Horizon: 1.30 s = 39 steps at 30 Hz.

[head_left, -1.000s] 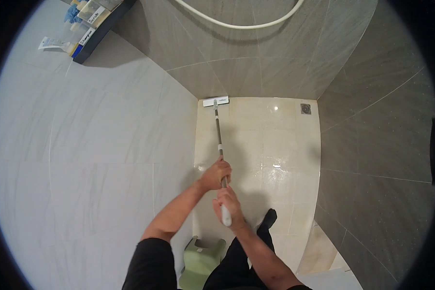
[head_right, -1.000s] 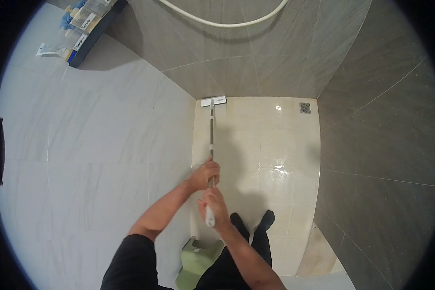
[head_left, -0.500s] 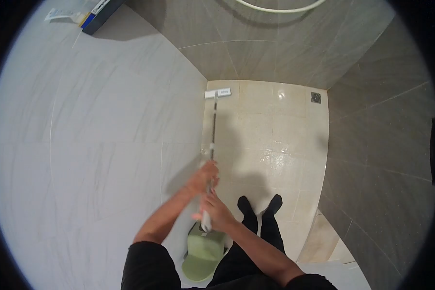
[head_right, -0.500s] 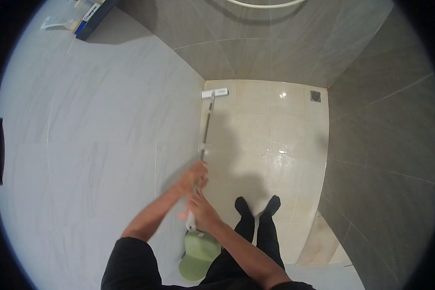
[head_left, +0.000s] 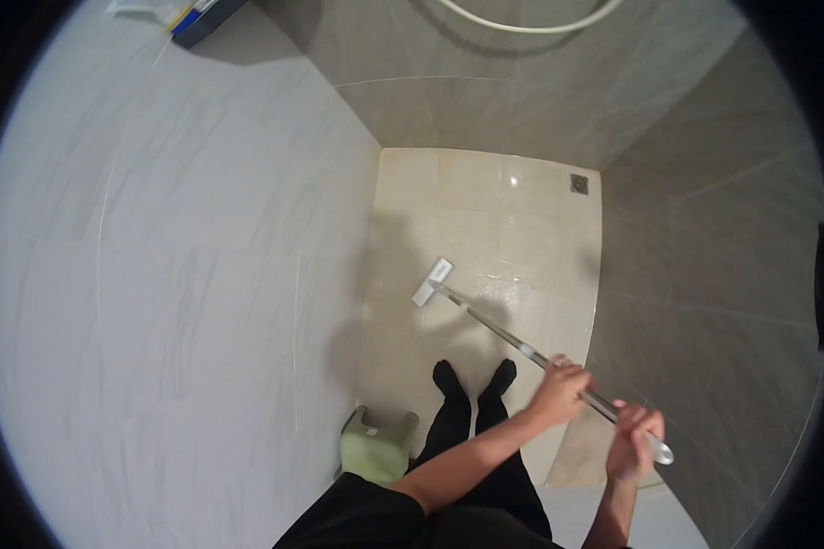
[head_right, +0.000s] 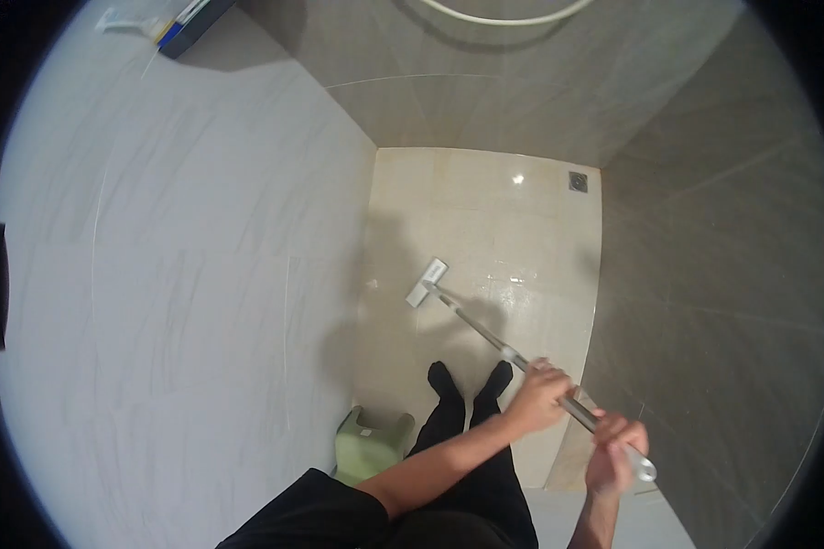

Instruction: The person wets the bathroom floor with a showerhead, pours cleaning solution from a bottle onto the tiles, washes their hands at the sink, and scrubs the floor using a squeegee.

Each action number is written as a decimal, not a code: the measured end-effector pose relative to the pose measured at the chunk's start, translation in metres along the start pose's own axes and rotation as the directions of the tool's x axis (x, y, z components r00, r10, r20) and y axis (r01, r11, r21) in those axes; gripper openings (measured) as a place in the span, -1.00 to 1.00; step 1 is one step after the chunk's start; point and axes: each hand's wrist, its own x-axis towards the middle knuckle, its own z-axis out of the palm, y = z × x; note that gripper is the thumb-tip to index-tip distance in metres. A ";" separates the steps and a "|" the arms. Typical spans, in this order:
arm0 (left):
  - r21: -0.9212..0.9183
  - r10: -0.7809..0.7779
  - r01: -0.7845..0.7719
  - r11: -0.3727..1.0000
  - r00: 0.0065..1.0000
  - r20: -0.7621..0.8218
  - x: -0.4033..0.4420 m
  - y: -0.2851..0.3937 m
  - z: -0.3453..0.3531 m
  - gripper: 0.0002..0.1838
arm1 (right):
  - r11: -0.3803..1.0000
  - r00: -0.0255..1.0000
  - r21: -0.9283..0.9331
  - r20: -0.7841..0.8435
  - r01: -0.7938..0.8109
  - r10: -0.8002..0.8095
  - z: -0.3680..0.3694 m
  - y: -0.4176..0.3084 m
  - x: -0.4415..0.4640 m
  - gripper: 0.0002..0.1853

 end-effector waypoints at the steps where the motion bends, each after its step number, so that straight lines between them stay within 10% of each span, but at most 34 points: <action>1: 0.030 0.009 -0.009 1.000 1.000 -0.013 -0.004 -0.007 -0.013 -0.92 | 1.000 0.999 0.001 0.026 -0.025 0.025 0.001 0.015 -0.005 -0.71; 11: 0.263 -0.058 0.079 0.962 0.995 -0.085 -0.023 -0.078 -0.074 -0.82 | 0.999 0.911 -0.038 0.412 0.011 0.006 0.037 0.078 0.011 -0.78; 20: -0.117 0.064 -0.032 0.993 0.959 0.277 0.047 0.085 0.161 -0.89 | 0.974 0.991 -0.189 -0.018 0.128 -0.134 -0.163 -0.096 -0.011 -0.59; 27: 0.340 0.008 -0.212 0.916 0.858 0.514 -0.001 -0.052 0.083 -0.88 | 0.975 0.988 -0.156 -0.034 -0.156 0.153 -0.120 0.046 -0.057 -0.74; 29: 0.432 0.033 -0.231 0.872 0.907 0.419 0.006 -0.087 0.017 -0.93 | 0.941 0.980 -0.314 0.184 0.127 -0.071 -0.080 0.092 -0.035 -0.87; 32: 0.580 -0.164 -0.098 0.809 0.909 0.382 0.029 -0.105 -0.041 -0.96 | 0.991 0.967 -0.108 0.248 0.084 -0.055 -0.030 0.106 0.002 -0.91; 39: 0.345 0.006 -0.210 0.915 0.861 0.509 -0.008 -0.029 0.135 -0.95 | 0.969 0.995 -0.243 0.084 -0.040 0.062 -0.162 -0.015 -0.076 -0.80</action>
